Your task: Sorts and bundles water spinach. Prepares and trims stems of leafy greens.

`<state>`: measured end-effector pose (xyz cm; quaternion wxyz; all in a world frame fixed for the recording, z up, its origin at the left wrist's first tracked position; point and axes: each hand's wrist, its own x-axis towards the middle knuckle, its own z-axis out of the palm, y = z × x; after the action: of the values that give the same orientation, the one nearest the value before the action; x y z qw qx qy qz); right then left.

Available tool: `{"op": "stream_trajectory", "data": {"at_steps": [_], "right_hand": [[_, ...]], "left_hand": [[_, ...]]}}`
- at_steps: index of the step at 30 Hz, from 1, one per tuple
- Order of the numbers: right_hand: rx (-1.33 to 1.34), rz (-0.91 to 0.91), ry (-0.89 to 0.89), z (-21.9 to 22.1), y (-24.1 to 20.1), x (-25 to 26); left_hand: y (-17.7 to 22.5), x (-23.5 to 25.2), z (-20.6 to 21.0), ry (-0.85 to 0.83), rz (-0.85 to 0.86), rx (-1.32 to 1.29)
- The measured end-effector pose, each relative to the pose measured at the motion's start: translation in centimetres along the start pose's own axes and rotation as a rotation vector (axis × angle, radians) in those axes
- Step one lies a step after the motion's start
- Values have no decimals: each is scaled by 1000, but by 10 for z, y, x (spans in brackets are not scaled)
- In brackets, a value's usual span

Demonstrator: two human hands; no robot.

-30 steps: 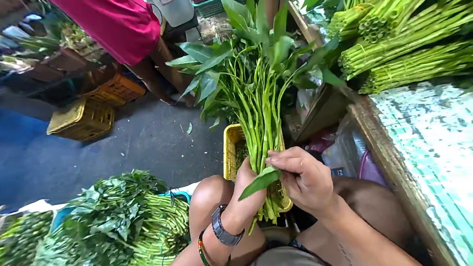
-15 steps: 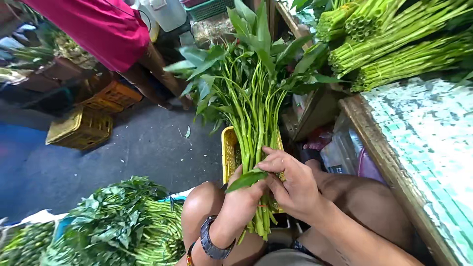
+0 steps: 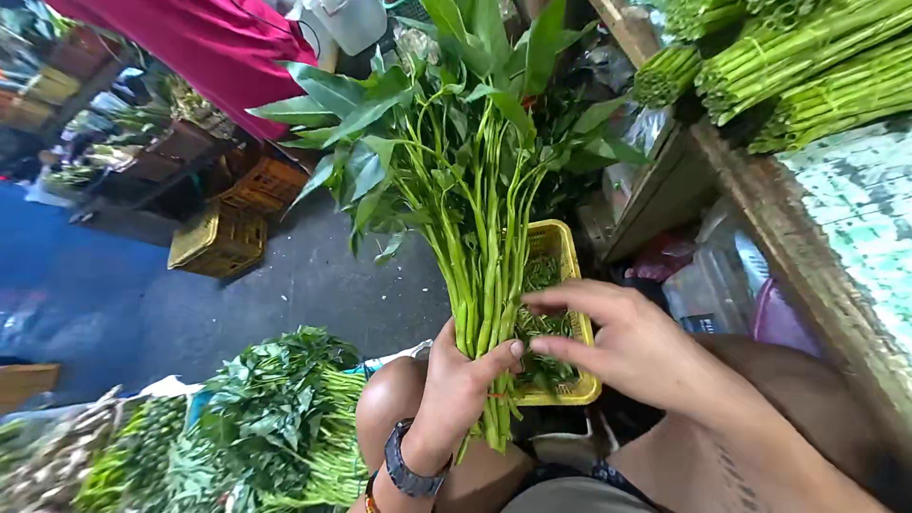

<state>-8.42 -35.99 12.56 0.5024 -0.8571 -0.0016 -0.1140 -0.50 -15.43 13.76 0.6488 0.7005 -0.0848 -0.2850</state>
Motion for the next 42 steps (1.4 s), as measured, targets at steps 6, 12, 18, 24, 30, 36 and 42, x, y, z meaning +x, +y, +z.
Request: {"op": "stream_trajectory", "data": {"at_steps": [6,12,18,24,30,36,42], "right_hand": [[187,118,363,18,-3,10],[135,106,521,23,-4,5],[279,194,451,6,-5,6],[789,344,371,7,-3,8],[1447,424,12,-5,-1,4],[1244,-32,-270,-26,6,-3],[112,-268,142,-6,-4,-3]], "left_hand": [[-8,-11,4,-75,-6,78],[-12,-9,15,-123,18,125],[-10,-4,24,-146,12,110],[-10,-4,26,-145,12,117],[-6,-3,22,-157,-1,-10],[-2,-3,18,-142,-73,-68],[0,-5,18,-195,-67,-198]]}}
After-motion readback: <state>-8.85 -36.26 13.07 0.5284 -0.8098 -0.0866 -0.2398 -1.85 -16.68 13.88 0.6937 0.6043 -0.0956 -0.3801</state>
